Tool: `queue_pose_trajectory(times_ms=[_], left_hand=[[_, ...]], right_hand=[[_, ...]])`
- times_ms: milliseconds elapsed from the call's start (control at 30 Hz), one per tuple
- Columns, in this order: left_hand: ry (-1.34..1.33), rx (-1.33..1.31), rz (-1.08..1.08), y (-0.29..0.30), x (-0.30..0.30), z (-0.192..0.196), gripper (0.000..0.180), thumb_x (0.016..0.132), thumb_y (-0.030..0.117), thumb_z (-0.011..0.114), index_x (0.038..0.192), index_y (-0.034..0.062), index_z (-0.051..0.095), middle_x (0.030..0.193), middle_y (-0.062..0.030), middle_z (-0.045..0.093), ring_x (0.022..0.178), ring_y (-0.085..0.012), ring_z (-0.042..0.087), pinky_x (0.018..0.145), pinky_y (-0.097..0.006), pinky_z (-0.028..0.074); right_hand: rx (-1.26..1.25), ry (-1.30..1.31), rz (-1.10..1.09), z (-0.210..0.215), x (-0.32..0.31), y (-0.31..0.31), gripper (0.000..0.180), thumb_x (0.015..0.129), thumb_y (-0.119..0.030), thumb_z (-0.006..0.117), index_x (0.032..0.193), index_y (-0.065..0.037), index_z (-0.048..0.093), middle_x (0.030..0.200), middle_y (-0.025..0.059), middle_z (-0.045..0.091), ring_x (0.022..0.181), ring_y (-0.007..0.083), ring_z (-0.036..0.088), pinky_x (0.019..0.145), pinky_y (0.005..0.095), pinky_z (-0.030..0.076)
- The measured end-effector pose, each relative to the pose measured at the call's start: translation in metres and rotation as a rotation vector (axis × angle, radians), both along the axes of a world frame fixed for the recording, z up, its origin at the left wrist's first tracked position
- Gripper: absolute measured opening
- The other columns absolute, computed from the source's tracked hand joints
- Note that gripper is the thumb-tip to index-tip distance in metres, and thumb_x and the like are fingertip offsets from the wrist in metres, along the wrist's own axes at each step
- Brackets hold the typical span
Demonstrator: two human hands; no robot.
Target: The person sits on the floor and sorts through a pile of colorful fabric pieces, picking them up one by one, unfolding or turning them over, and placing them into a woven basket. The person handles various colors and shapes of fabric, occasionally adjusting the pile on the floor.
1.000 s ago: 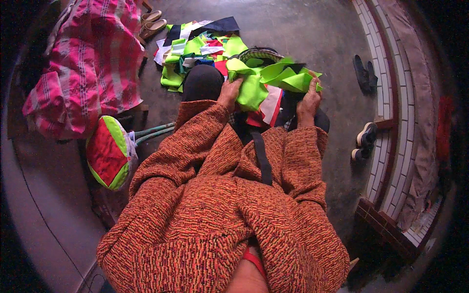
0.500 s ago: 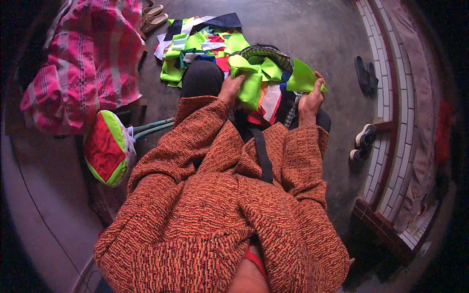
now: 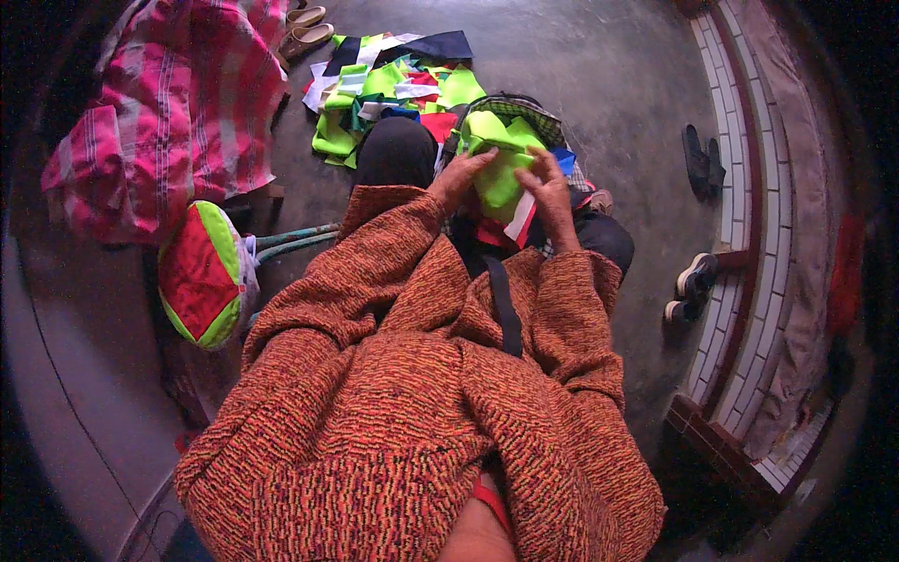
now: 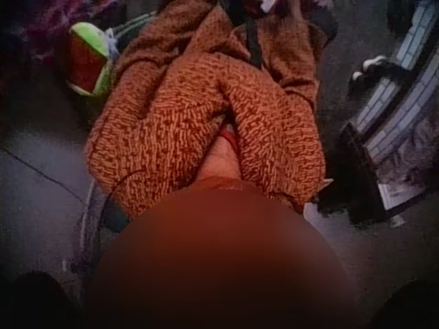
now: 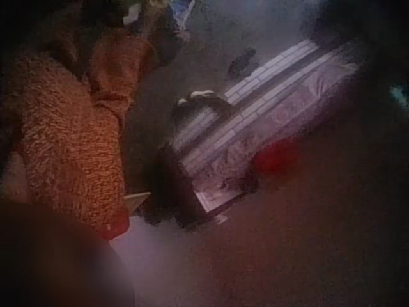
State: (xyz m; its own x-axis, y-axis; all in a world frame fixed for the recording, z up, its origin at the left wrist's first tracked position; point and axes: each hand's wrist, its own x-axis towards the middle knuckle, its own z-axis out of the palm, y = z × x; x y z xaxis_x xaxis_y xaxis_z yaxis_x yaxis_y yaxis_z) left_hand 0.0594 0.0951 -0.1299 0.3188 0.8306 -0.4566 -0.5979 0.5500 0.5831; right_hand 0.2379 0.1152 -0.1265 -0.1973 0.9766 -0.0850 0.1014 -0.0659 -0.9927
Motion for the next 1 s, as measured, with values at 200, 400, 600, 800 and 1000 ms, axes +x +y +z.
queue_pose_trajectory(times_ms=[200,400,600,800,1000], left_hand=[[0.413,0.270,-0.054,-0.002,-0.009,-0.004,0.030,0.081,0.012,0.058,0.110,0.0026,0.054,0.104,-0.0076,0.059,0.094,-0.0177,0.058,0.081,-0.028,0.048],[0.194,0.047,0.059,-0.001,-0.007,-0.004,0.029,0.081,0.024,0.060,0.100,0.0027,0.054,0.086,-0.0102,0.057,0.077,-0.0229,0.059,0.062,-0.039,0.055],[0.256,-0.059,0.057,0.000,-0.010,-0.004,0.023,0.084,0.024,0.056,0.095,0.0039,0.051,0.085,-0.0084,0.057,0.075,-0.0201,0.059,0.059,-0.036,0.054],[0.331,-0.114,-0.076,-0.002,-0.008,-0.019,0.020,0.083,0.022,0.056,0.095,0.0064,0.052,0.082,-0.0050,0.056,0.071,-0.0179,0.060,0.050,-0.032,0.049],[0.342,-0.071,-0.057,-0.004,0.005,-0.013,0.021,0.079,0.024,0.058,0.088,0.0059,0.057,0.076,-0.0046,0.057,0.061,-0.0140,0.057,0.042,-0.028,0.046]], right_hand=[[-0.136,-0.046,0.017,0.003,0.006,-0.002,0.025,0.082,-0.021,0.062,0.097,-0.001,0.061,0.087,0.0030,0.064,0.075,0.0123,0.060,0.069,0.0255,0.047],[-0.204,0.536,-0.304,0.029,0.019,0.002,0.026,0.084,-0.020,0.060,0.103,-0.002,0.058,0.095,0.0059,0.063,0.080,0.0171,0.061,0.072,0.0306,0.050],[-0.080,0.664,-0.447,0.027,0.034,0.009,0.025,0.085,-0.018,0.060,0.104,-0.003,0.055,0.098,0.0073,0.062,0.084,0.0192,0.061,0.074,0.0329,0.051],[-0.157,0.219,-0.402,-0.003,0.043,0.013,0.028,0.083,-0.005,0.058,0.110,-0.002,0.050,0.095,0.0064,0.060,0.080,0.0158,0.060,0.069,0.0283,0.050],[-0.104,-0.370,-0.183,-0.035,0.059,-0.002,0.055,0.077,-0.009,0.063,0.126,-0.002,0.038,0.091,0.0083,0.059,0.073,0.0144,0.060,0.057,0.0232,0.047]])
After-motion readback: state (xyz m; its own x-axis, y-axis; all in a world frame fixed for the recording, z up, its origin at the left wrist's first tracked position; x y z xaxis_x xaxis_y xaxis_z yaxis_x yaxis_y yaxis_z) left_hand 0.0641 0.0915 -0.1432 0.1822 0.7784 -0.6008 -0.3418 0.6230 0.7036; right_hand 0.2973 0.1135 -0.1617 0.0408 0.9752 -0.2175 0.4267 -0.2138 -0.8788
